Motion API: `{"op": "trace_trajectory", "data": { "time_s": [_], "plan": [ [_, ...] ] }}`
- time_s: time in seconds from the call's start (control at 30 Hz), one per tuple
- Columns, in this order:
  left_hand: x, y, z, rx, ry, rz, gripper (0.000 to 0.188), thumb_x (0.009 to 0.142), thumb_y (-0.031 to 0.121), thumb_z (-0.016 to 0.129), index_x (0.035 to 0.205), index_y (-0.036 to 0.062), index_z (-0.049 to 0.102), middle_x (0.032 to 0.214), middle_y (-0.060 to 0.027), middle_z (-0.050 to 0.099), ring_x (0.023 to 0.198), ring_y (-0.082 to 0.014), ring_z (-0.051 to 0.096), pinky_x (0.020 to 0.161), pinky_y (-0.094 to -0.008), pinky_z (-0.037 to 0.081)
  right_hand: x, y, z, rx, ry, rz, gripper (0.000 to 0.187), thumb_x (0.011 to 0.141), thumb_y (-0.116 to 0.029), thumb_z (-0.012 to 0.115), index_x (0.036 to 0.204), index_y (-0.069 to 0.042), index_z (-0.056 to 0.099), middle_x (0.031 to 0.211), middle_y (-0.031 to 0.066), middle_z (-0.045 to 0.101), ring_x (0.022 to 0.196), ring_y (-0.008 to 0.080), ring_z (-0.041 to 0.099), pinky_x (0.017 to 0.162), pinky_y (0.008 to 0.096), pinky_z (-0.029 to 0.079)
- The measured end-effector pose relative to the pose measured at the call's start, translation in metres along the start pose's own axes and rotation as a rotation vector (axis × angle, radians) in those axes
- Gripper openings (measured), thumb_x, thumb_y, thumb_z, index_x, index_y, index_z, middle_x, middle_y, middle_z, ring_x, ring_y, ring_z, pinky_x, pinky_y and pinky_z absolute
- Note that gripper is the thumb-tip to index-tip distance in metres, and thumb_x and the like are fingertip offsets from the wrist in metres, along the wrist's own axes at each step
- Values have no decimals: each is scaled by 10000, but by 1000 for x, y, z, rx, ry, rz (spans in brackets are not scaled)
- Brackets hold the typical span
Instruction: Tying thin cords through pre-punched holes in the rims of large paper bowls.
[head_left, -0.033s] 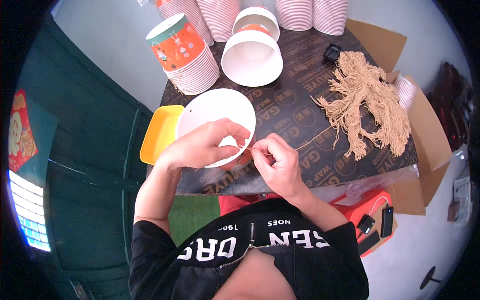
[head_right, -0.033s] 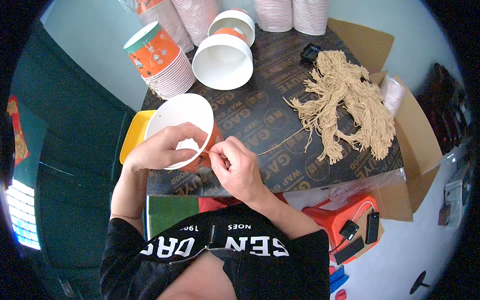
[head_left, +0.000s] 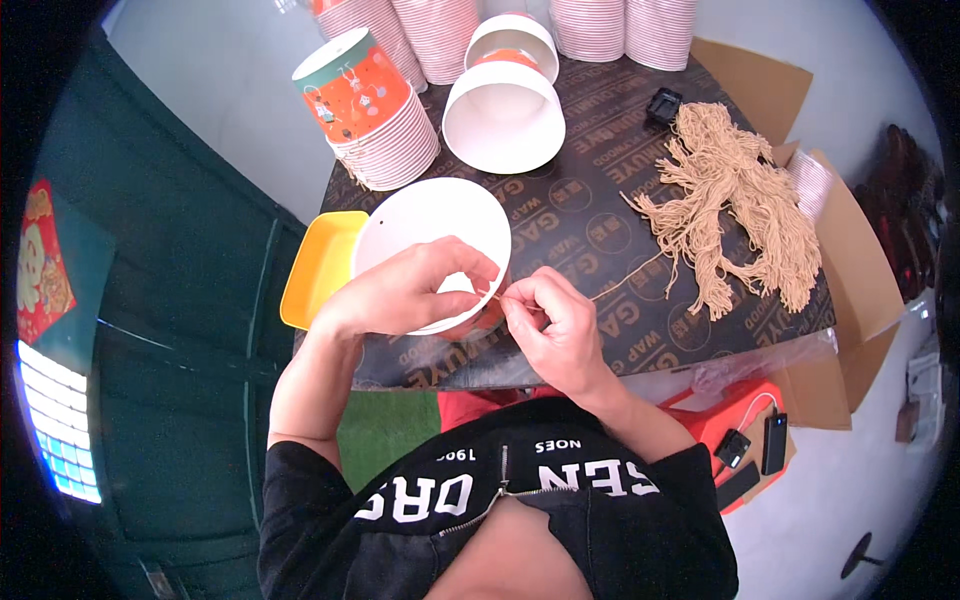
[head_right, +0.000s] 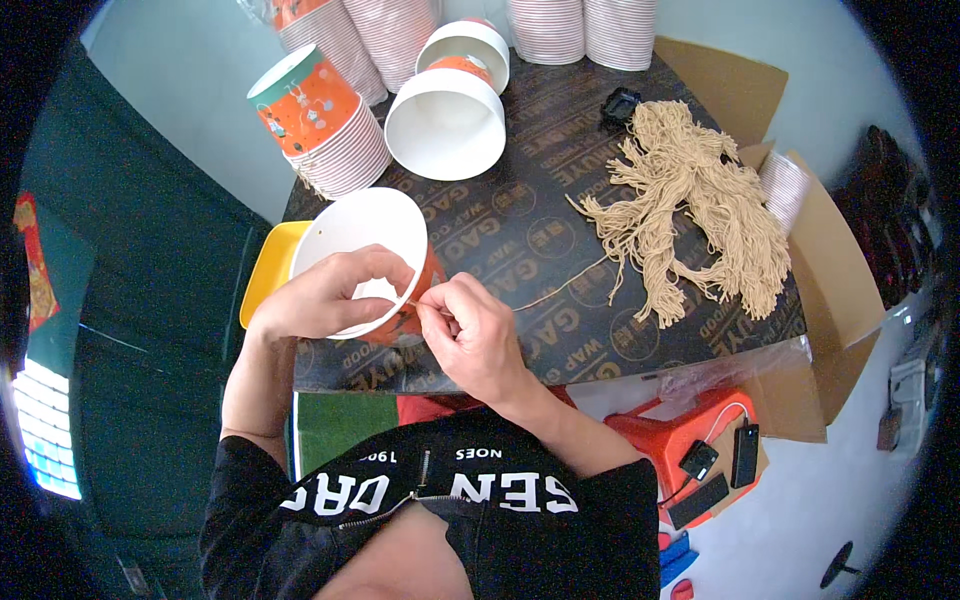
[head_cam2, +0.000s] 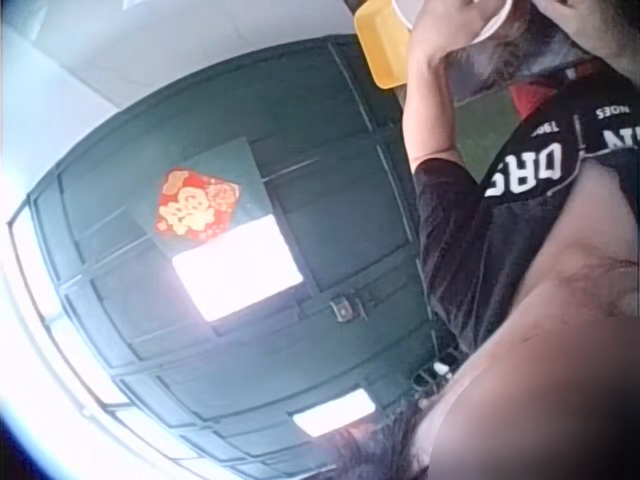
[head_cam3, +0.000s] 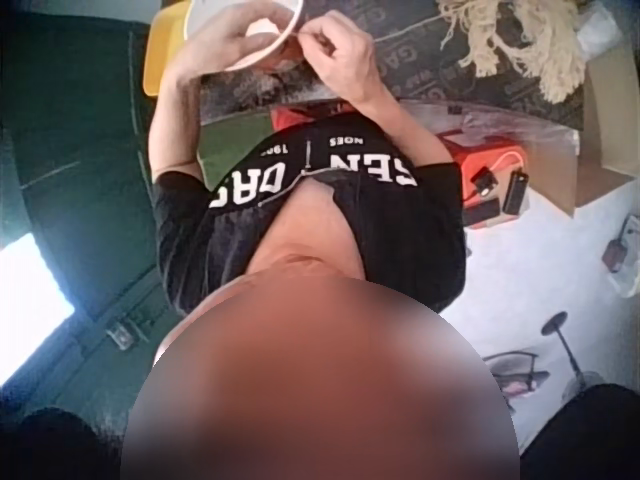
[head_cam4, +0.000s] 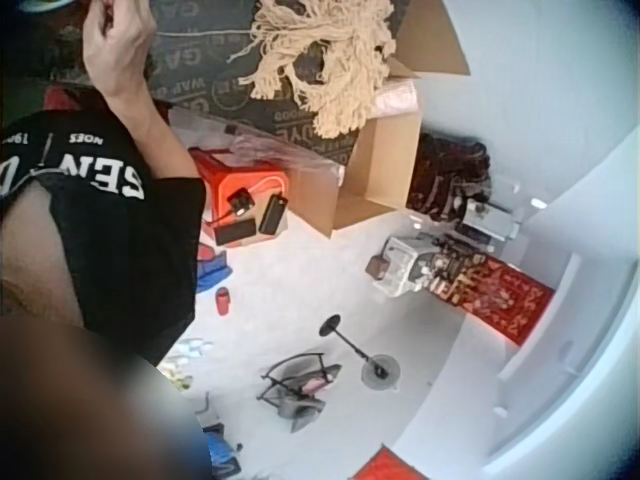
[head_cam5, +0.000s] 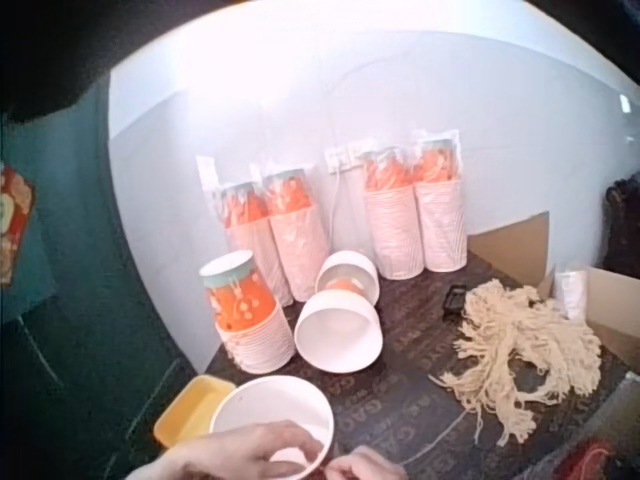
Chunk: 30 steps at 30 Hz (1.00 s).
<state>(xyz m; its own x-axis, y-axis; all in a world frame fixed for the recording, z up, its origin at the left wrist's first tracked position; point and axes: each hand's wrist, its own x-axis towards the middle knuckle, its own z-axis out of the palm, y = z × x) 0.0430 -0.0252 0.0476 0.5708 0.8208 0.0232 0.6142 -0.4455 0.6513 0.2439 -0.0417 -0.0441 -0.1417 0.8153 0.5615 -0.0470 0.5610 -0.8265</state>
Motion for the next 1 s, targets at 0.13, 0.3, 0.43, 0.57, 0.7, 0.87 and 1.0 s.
{"op": "trace_trajectory", "data": {
  "time_s": [0.13,0.3,0.43,0.57,0.7,0.87,1.0],
  "plan": [
    [5,1,-2,-15,-75,0,190,861,109,664,1031,25,676,1027,-125,678,1013,-263,638,911,-359,486,0,0,2,4,-19,17,71,849,51,667,867,11,612,782,59,572,597,96,554,529,252,433],
    [7,9,-3,-32,-89,-54,109,862,101,661,926,15,681,894,-121,691,903,-231,656,835,-342,496,1,2,3,-5,-12,8,90,846,28,683,895,0,613,778,81,591,583,125,577,514,277,450],
    [-1,14,-6,-64,31,-166,86,861,87,656,881,4,669,810,-103,686,812,-196,646,783,-334,495,1,0,-4,67,-45,112,124,870,-19,683,967,15,614,795,119,638,626,155,635,548,287,491],
    [-10,18,-8,-117,100,-245,83,867,73,651,910,3,659,810,-67,675,810,-160,632,775,-314,496,-1,0,-9,-33,-131,154,117,884,-40,672,968,17,614,789,154,665,666,224,685,587,332,521],
    [-9,14,-1,-174,162,-211,158,873,60,648,1016,-6,657,832,-57,668,809,-141,625,779,-296,498,0,5,-4,-42,-71,54,96,882,-29,665,955,12,617,795,169,667,683,266,693,604,354,528],
    [-2,19,-4,-92,30,-113,278,880,56,644,1148,-21,648,870,-97,684,823,-179,655,769,-314,518,3,1,-4,-81,-59,38,78,866,-11,668,926,11,622,790,170,666,685,291,690,600,357,525],
    [1,13,1,-71,31,-48,223,871,51,647,1081,-22,666,874,-114,697,812,-195,669,748,-321,525,4,-3,-2,-73,-55,44,77,858,-7,673,912,9,621,786,167,666,684,297,687,596,363,523]
  ]
}}
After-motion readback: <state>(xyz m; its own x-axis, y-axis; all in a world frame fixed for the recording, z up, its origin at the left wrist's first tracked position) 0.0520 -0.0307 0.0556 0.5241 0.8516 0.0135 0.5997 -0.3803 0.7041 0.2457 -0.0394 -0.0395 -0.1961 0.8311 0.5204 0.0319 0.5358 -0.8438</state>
